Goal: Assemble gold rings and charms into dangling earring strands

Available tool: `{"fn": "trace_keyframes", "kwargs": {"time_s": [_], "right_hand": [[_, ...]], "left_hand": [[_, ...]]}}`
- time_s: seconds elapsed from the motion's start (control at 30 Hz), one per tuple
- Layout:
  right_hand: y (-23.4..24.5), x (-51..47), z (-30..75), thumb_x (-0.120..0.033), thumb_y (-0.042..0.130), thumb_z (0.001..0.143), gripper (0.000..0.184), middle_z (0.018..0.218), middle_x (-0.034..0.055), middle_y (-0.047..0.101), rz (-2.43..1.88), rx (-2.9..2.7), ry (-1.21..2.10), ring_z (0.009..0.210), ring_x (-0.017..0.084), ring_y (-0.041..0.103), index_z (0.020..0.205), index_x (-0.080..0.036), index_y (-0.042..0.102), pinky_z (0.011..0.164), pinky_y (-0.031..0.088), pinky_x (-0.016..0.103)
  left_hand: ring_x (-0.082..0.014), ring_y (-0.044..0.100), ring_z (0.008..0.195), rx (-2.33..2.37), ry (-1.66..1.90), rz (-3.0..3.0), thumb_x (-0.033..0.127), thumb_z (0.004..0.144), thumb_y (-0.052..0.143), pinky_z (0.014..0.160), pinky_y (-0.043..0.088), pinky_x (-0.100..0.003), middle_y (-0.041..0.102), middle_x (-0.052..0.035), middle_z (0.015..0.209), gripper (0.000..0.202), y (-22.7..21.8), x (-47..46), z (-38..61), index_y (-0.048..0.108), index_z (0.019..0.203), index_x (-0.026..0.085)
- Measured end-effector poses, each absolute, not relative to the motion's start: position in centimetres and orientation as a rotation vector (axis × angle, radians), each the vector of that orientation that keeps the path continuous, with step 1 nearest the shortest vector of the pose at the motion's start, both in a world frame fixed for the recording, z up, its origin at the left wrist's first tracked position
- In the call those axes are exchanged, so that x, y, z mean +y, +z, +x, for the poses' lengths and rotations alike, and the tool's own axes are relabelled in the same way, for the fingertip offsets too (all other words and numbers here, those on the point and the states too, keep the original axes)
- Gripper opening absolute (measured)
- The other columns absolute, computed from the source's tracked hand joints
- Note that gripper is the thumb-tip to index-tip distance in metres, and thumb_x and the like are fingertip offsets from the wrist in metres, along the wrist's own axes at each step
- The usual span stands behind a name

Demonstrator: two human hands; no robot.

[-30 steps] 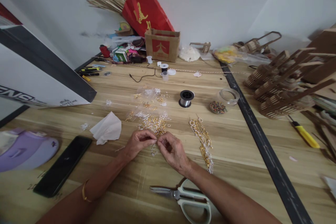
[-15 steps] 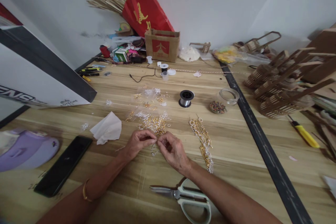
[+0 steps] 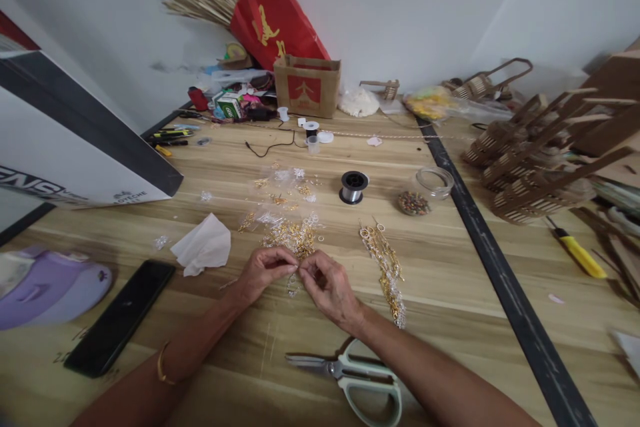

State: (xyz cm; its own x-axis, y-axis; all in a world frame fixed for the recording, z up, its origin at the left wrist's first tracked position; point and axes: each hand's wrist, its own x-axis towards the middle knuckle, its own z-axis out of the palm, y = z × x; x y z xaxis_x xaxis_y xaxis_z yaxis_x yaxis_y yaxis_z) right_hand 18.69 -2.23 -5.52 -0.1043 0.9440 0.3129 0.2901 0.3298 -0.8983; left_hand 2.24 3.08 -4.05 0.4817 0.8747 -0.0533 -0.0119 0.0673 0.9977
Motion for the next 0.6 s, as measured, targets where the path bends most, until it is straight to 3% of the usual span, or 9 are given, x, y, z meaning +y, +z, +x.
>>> {"fn": "trace_keyframes", "kwargs": {"time_s": [0.6], "right_hand": [[-5.42, -2.17, 18.71, -0.022, 0.05, 0.086, 0.01, 0.07, 0.0024, 0.055, -1.125, -1.614, 0.835, 0.062, 0.012, 0.05, 0.079, -0.017, 0.054, 0.054, 0.041, 0.023]], "left_hand": [[-0.0133, 0.059, 0.068, 0.865, 0.791, 1.348, 0.024, 0.065, 0.072, 0.067, 0.046, -0.023, 0.066, -0.0036, 0.069, 0.013, -4.15, 3.12, 2.2, 0.068, 0.069, 0.012]]}}
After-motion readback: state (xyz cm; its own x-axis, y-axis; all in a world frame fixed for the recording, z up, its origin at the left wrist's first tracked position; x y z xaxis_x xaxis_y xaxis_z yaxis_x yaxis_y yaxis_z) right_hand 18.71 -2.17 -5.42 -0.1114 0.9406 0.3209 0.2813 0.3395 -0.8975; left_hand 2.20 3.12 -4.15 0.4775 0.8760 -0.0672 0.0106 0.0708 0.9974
